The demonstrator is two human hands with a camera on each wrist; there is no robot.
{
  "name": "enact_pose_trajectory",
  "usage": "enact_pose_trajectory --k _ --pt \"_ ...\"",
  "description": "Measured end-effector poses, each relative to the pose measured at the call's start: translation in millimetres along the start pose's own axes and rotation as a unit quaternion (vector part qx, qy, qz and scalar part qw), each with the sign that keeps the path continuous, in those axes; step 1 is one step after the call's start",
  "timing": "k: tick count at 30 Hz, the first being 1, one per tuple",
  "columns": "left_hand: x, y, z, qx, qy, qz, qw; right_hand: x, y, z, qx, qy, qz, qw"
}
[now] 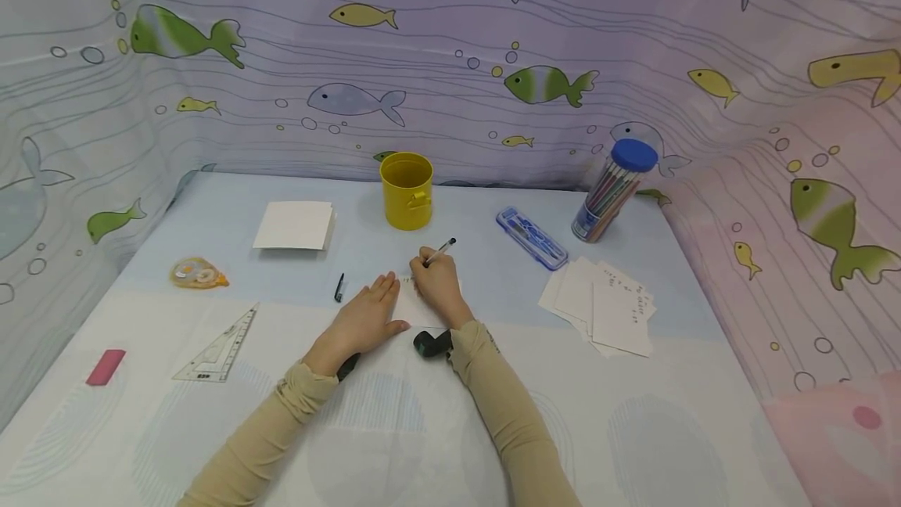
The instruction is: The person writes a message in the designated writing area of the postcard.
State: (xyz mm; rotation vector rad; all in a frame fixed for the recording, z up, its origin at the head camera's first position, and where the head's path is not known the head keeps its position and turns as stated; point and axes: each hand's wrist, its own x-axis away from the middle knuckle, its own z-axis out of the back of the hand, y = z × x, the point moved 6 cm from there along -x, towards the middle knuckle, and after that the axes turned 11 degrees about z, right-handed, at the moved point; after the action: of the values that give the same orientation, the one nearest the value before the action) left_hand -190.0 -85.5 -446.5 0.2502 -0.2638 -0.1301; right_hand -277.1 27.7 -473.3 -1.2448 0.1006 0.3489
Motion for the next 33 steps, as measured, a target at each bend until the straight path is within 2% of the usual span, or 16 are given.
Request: enact_pose_trajectory --k 17,25,33 --pt "0.3 0.2 1.1 0.002 0.001 -0.002 1.0000 -0.6 0.2 -0.5 0.013 -0.022 -0.016 0.9995" --pt "-0.9 -0.3 0.0 0.000 -0.001 -0.001 1.0000 -1.8 0.1 0.7 0.001 -0.004 0.002 1.0000" --pt "-1.6 -0.5 -0.2 0.000 0.001 0.000 1.0000 -0.8 0.6 0.2 0.011 -0.007 0.002 0.9999"
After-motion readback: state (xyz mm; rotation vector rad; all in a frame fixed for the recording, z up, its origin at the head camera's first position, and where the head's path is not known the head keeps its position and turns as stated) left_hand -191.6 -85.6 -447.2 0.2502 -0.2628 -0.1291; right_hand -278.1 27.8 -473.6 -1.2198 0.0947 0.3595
